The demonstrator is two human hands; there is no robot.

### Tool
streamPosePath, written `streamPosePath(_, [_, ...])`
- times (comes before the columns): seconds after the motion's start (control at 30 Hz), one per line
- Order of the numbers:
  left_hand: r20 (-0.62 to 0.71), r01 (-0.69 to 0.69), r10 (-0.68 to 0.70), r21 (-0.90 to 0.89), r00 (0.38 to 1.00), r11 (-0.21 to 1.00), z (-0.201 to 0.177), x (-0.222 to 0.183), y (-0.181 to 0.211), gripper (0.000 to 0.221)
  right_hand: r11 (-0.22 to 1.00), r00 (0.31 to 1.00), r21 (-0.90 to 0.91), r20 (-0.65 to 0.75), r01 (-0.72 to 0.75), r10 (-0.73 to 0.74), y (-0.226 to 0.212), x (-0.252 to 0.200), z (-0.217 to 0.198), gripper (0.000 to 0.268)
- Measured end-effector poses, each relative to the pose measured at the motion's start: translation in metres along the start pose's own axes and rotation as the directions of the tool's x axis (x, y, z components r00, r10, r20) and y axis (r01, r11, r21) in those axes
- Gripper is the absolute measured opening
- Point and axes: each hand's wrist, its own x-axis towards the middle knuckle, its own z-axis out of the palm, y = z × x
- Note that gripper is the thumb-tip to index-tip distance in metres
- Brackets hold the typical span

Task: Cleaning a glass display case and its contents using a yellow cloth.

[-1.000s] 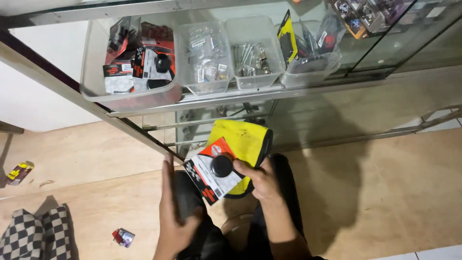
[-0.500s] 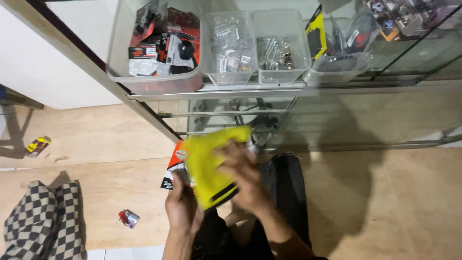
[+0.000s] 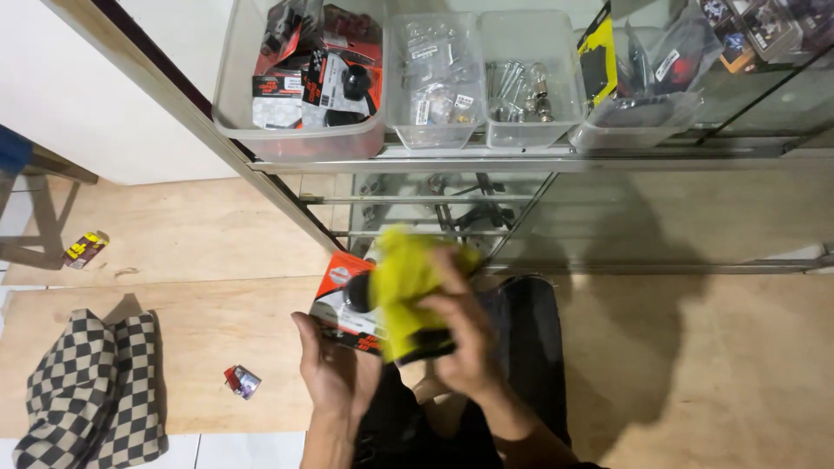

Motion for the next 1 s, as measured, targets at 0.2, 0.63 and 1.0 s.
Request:
streamPosePath(0.2, [0.397,0.041,0.018,-0.14,0.918,0.989,-0.054,0.025,-0.008,0.081,0.984,0.886,-0.011,0.434,-0.175,0.163,0.024,-0.058,0.018,0.041])
streamPosePath(0.63, [0.139,0.128,-0.149,0.147,0.979,0.981,-0.059,-0.004,-0.023,0.079,0.902,0.873,-0.288,0.459,0.322,-0.165,0.01,-0.016,0.012,0.024])
streamPosePath(1.0, [-0.071,0.344,-0.337,0.174,0.939,0.923,-0.043,-0.013,-0.007,0.058,0.972,0.946,-0.198,0.319,0.128,-0.06,0.029,0.007,-0.014,0.03])
